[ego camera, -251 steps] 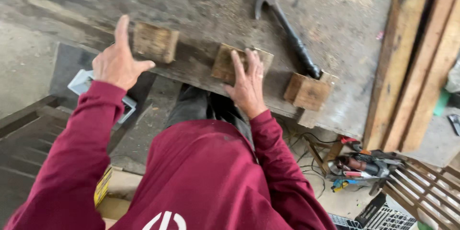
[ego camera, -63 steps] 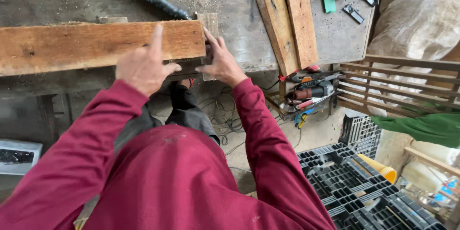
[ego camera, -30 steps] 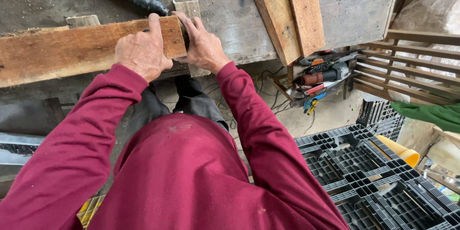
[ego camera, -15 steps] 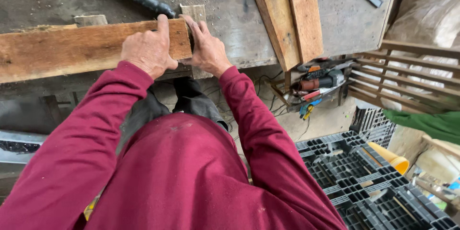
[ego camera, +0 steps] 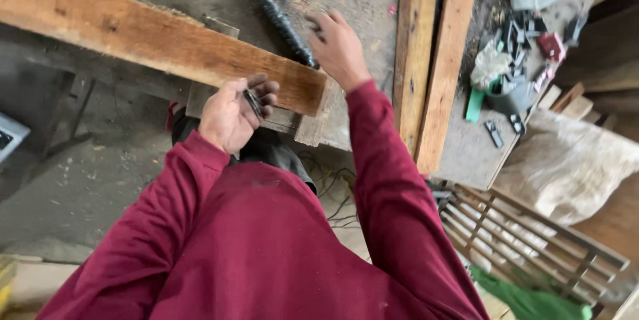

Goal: The person picks up nails from a plastic container and hammers them into a long wooden board to join it with smaller wooden blocks on a workbench. They move pieces of wood and scrap materials around the workspace between hammering sessions.

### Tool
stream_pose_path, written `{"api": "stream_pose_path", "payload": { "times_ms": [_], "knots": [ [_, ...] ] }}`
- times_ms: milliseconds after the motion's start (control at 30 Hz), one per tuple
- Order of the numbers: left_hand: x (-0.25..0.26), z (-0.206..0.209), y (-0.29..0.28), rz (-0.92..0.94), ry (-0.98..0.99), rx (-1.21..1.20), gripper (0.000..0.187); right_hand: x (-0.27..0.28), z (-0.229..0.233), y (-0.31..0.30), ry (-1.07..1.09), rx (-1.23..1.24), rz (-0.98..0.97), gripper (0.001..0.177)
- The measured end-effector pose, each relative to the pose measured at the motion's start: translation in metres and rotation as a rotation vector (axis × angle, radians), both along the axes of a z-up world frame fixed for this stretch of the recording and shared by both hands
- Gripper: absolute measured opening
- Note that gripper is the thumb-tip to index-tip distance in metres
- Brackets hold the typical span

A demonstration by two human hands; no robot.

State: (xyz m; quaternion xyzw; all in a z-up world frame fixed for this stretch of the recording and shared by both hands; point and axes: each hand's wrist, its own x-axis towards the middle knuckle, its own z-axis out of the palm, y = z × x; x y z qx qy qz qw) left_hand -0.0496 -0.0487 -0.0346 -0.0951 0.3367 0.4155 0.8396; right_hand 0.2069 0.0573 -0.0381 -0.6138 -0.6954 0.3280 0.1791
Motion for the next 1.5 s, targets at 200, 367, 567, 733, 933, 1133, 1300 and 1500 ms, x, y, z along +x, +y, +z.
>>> {"api": "stream_pose_path", "payload": {
  "times_ms": [200,367,567,733,933,1133,1300,1500],
  "knots": [
    [0.004,0.02,0.002,0.001,0.054,0.066,0.032,-0.066,-0.042,0.063,-0.425,-0.046,0.262,0.062],
    [-0.008,0.028,0.005,0.0,0.139,0.092,0.026,-0.056,-0.046,0.083,-0.36,-0.356,0.167,0.056],
    [-0.014,0.023,0.001,-0.023,0.085,0.088,0.009,-0.007,0.016,0.076,-0.338,0.138,0.176,0.028],
    [-0.012,0.014,0.01,-0.085,0.007,0.215,0.019,-0.002,0.071,-0.07,0.478,-0.234,-0.387,0.026],
    [-0.02,0.016,0.048,-0.511,0.123,0.338,0.029,-0.076,0.077,-0.233,0.813,-0.124,-0.997,0.017],
    [0.008,0.03,0.09,-0.758,0.477,0.937,0.022,-0.158,0.064,-0.302,0.951,-0.084,-1.341,0.015],
    [0.039,0.015,0.085,-0.743,0.696,1.213,0.007,-0.189,0.054,-0.318,1.058,-0.057,-1.385,0.014],
    [0.052,-0.01,0.071,-0.56,0.965,1.524,0.012,-0.174,0.05,-0.312,0.851,-0.121,-1.305,0.014]
  ]
}}
